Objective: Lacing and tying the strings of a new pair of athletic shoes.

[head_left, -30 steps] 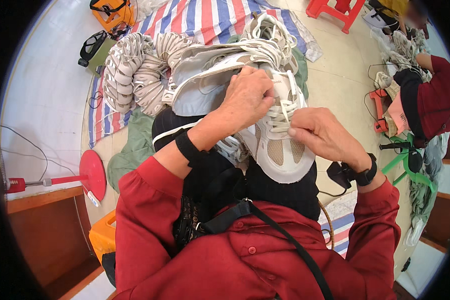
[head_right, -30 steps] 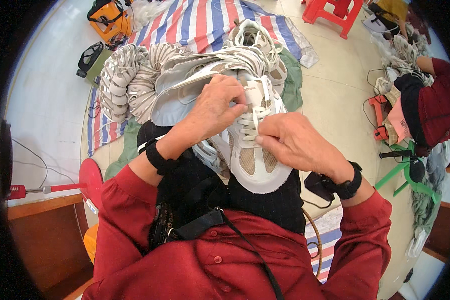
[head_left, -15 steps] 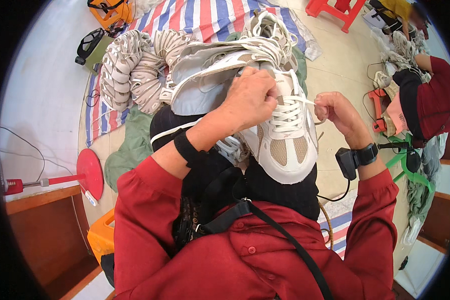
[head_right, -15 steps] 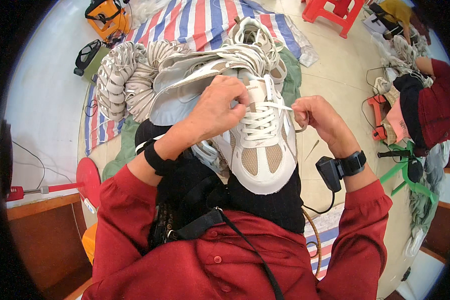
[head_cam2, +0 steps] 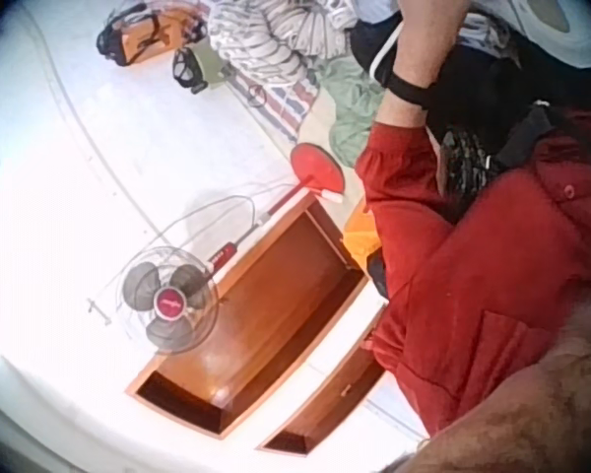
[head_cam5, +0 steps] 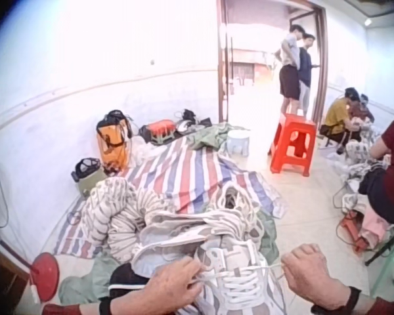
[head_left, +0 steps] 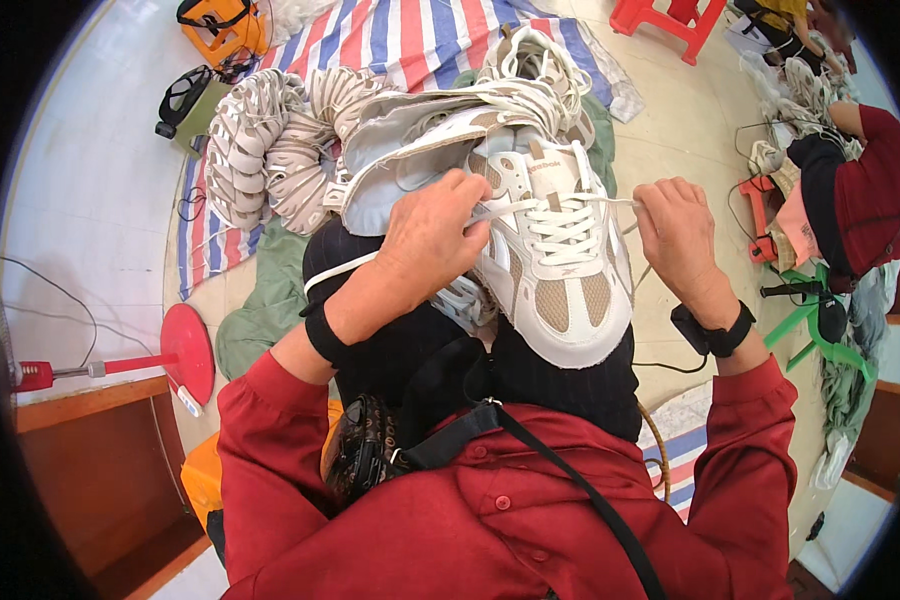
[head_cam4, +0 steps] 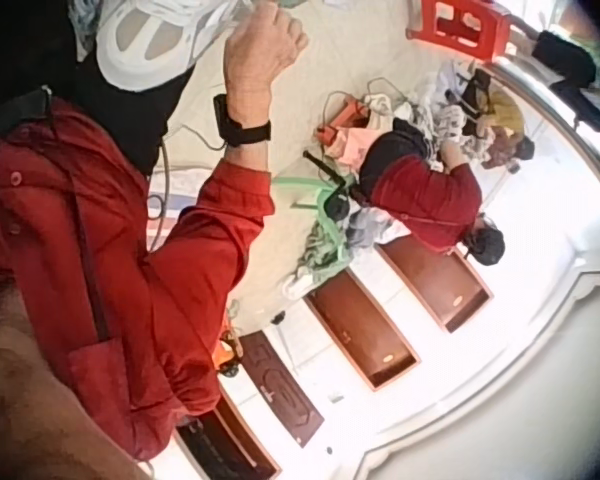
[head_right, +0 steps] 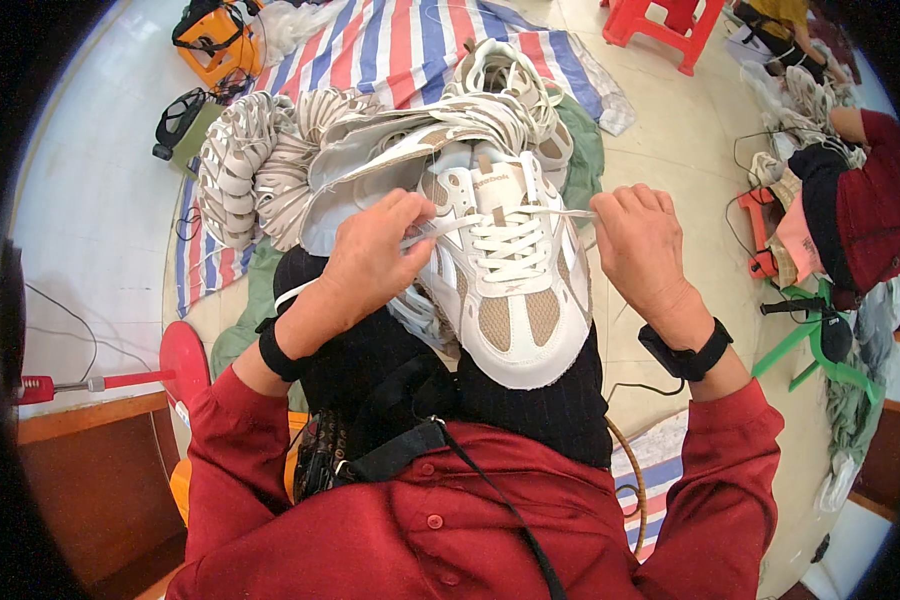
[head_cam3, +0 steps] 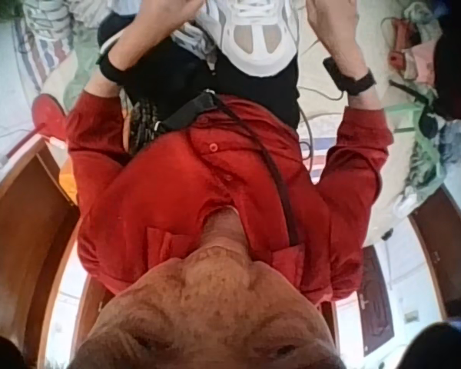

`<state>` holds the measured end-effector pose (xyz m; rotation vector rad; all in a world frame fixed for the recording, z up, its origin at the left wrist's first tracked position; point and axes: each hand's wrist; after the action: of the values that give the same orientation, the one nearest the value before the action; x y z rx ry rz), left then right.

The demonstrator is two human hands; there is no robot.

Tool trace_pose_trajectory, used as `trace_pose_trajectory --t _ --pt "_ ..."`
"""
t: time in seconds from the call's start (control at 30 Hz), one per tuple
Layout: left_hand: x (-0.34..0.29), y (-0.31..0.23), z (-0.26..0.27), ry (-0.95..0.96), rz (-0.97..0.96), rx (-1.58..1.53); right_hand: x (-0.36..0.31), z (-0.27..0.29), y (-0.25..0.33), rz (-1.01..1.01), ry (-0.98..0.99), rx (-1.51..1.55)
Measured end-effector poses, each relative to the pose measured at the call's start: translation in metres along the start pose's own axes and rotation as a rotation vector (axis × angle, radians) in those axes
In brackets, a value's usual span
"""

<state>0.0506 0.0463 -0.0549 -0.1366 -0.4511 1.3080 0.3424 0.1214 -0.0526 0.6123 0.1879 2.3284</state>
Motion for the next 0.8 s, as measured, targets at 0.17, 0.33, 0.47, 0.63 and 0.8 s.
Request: trace_pose_trajectory --t 0.17,0.33,0.47,0.63,0.8 --pt "-0.007 -0.002 0.002 0.086 0.04 -0.003 -0.001 -0.006 0.001 0.045 -0.074 -0.15" --pt "-0.013 0.003 -0.002 -0.051 -0.081 0.041 -0.009 -0.002 -0.008 -0.011 -0.043 -0.196" --pt "-0.017 0.004 0.015 -0.003 0.012 0.071 -0.016 0.003 -0.017 -0.076 -0.018 -0.22" --pt "-0.025 0.034 0.045 0.502 0.29 -0.669 -0.023 0.011 -0.028 -0.114 0.042 -0.142" --pt "-0.043 0.047 0.055 0.54 0.338 -0.691 -0.025 0.029 -0.037 -0.119 0.069 -0.127"
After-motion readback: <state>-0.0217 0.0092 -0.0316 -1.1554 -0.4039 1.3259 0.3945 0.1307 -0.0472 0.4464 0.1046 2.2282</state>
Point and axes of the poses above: each hand's wrist, its own x-axis towards the middle knuckle, its own z-axis out of the back of the hand, y = z × x, and after that the axes turned 12 degrees about x, right-handed
